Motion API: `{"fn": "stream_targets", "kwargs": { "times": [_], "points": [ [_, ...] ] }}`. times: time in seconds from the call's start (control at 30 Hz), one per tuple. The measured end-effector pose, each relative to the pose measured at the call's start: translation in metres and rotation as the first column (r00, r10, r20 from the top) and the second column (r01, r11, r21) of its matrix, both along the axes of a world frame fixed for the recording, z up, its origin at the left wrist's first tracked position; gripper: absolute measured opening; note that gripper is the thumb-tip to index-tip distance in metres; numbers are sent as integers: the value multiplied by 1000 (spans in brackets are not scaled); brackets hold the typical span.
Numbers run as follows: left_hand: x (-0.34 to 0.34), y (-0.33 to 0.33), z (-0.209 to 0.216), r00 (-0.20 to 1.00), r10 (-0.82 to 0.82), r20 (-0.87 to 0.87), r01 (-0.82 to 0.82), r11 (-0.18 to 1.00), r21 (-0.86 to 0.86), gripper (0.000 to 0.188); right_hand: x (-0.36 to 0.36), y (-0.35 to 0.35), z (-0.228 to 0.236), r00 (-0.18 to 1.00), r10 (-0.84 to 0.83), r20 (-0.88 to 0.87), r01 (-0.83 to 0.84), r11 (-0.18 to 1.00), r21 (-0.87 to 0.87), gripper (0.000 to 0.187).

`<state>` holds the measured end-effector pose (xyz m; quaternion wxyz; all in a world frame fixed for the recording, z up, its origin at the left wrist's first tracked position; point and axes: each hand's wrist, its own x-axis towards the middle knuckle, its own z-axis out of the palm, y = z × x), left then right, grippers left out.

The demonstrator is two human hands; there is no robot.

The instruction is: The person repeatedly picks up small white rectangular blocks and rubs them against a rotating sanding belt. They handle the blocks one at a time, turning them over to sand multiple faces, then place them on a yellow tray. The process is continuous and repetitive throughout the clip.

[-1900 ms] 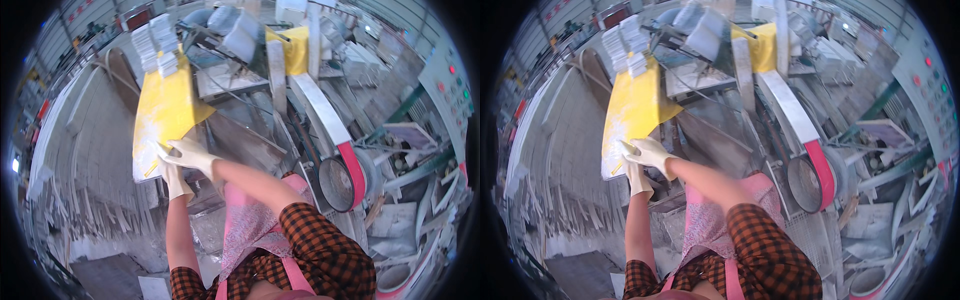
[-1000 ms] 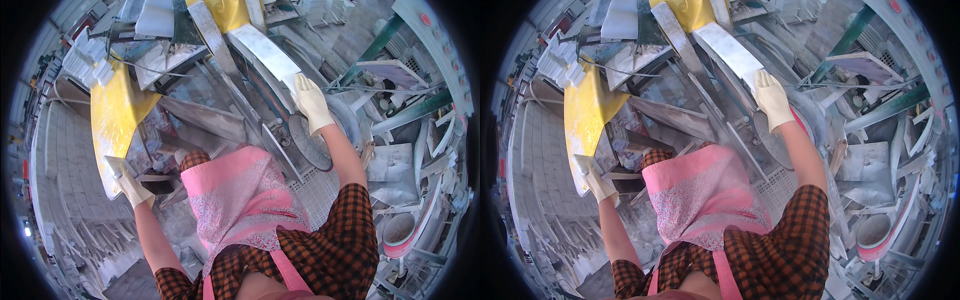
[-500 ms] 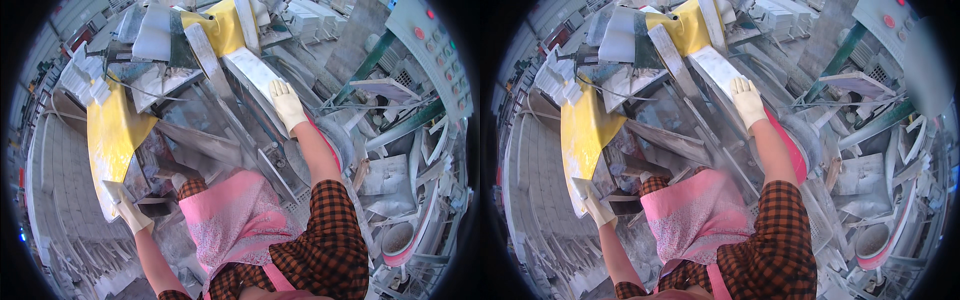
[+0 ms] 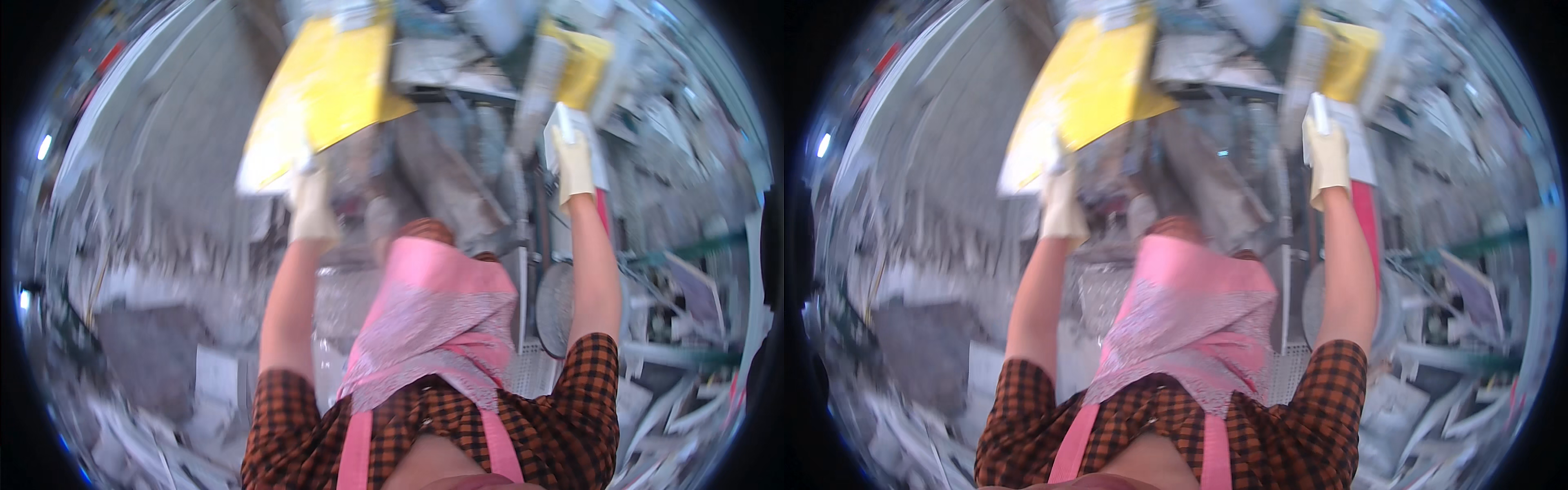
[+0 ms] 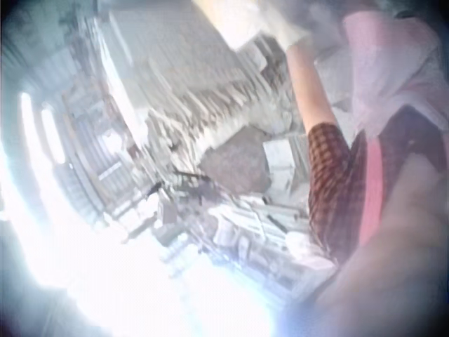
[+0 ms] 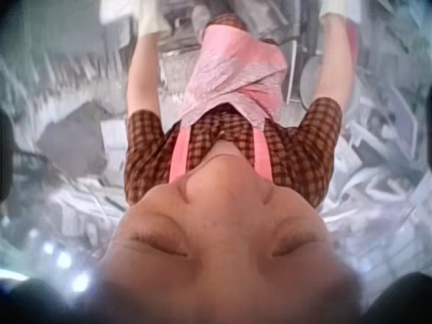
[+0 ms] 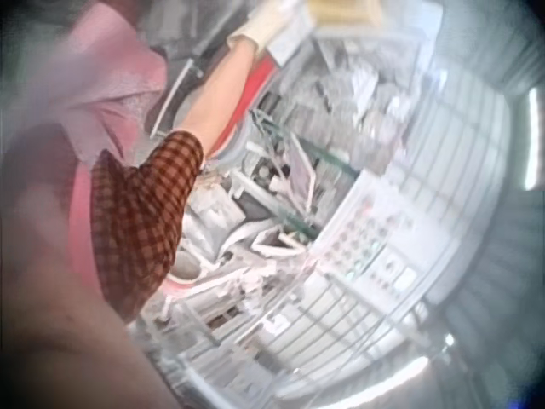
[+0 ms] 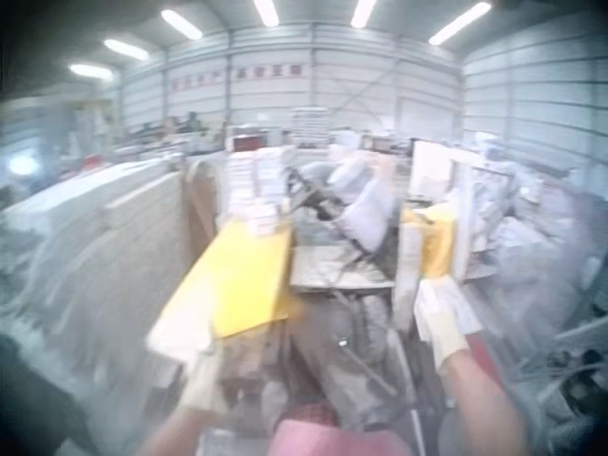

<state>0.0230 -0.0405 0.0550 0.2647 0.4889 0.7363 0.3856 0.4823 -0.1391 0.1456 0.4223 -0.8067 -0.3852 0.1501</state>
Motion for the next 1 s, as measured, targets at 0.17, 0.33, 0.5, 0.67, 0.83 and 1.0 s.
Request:
{"fn": "stream_targets", "kwargs": {
  "times": [0.17,0.33,0.5,0.67,0.83,1.0],
  "points": [
    [-10,-4,16,986,-155,-65,160,984,81,86,-192,65,-13,712,520,-472,-317,838,445,45],
    [-31,-7,26,895,-414,-166,427,903,48,116,-326,54,-18,682,552,-479,-406,831,380,64],
    [-28,-17,27,899,-425,-104,426,905,-17,128,-363,74,-27,479,650,-590,-456,758,466,50],
    [-7,-16,23,930,-307,-201,322,946,46,133,-357,95,-58,365,844,-394,-624,536,569,55],
    [12,-18,14,967,-70,-245,105,986,132,80,-345,93,-55,446,887,-116,-818,457,350,74],
    [15,-19,12,986,8,-168,16,990,141,79,-282,59,-39,508,850,137,-851,472,228,74]
  ]
}}
